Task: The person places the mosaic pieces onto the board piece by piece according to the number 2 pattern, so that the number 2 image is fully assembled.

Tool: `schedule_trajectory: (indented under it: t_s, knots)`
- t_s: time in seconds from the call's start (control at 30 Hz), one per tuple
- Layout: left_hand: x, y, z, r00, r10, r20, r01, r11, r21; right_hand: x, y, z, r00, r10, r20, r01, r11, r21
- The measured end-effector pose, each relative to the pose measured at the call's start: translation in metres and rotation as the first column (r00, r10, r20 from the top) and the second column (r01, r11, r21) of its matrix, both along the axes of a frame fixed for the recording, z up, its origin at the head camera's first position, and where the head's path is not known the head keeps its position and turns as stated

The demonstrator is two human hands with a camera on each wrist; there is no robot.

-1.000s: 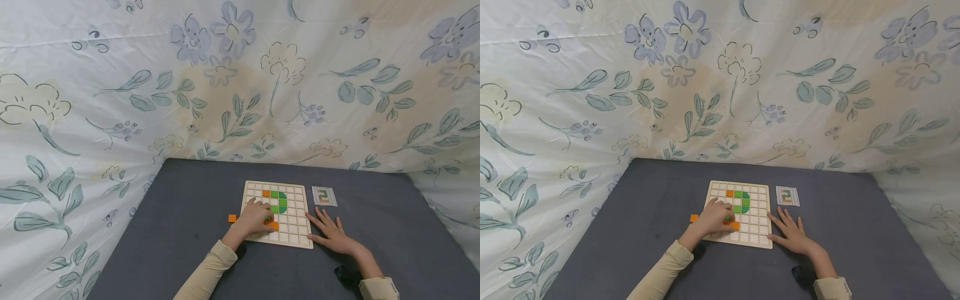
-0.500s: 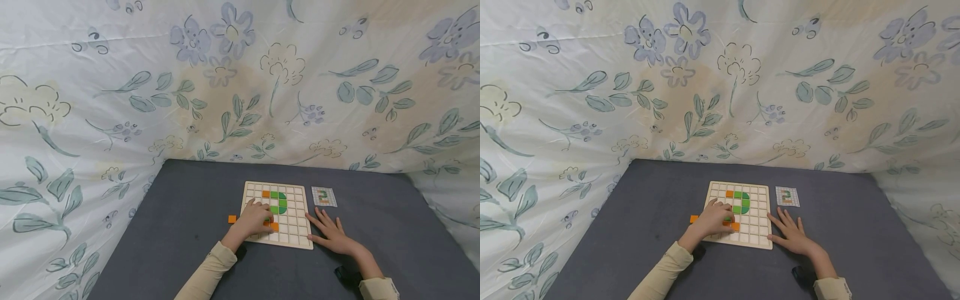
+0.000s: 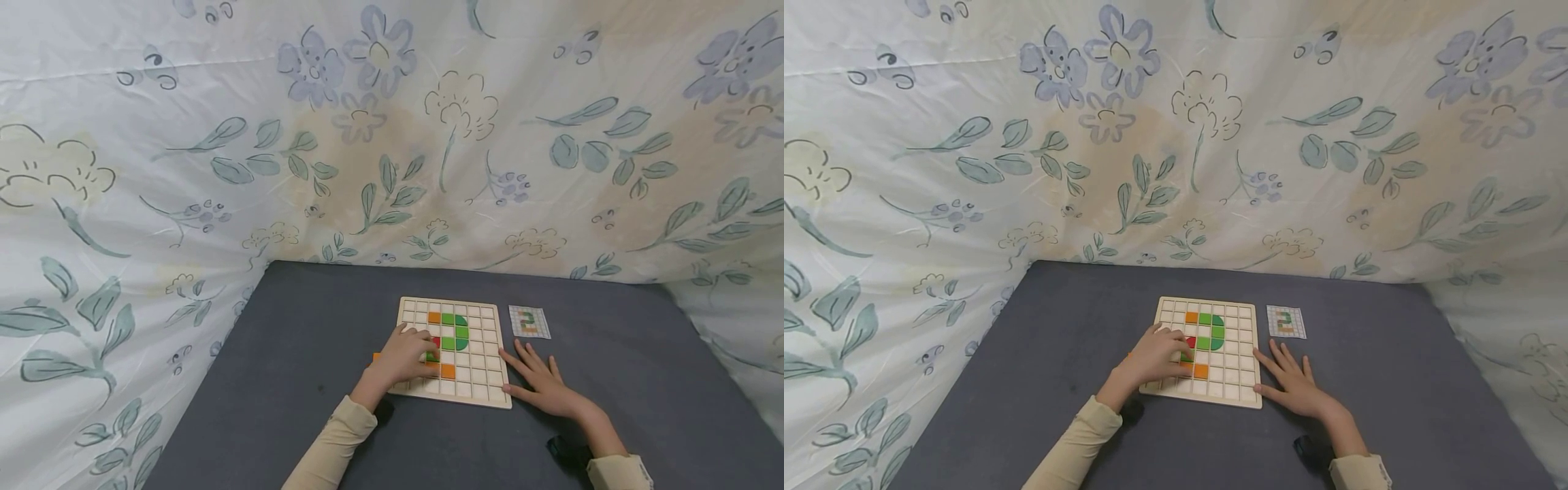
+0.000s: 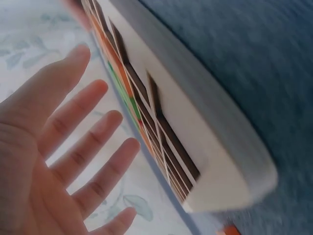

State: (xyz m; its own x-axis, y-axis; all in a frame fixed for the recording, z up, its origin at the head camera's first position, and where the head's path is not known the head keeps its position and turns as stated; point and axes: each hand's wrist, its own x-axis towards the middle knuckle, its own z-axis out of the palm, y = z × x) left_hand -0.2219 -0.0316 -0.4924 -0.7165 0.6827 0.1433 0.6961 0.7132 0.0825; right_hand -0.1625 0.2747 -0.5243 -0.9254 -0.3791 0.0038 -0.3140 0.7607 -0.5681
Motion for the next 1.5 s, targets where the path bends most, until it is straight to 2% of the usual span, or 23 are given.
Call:
schedule_trajectory:
  t_s: [0.73, 1.0, 1.5]
  knots:
    - [-0.001, -0.044, 0.007, 0.993, 0.102, 0.067, -0.108, 0.990, 0.094, -0.002, 0.002, -0.003, 0.999, -0.002, 0.034, 0.002, 1.000, 0.005]
    - [-0.003, -0.063, 0.003, 0.990, 0.125, 0.067, -0.132, 0.984, 0.119, 0.000, 0.002, 0.000, 1.000, -0.001, 0.017, 0.001, 1.000, 0.006]
    - [-0.006, -0.093, 0.000, 0.971, 0.187, 0.147, -0.209, 0.966, 0.151, 0.000, -0.001, 0.004, 0.999, -0.016, 0.040, 0.015, 1.000, 0.026]
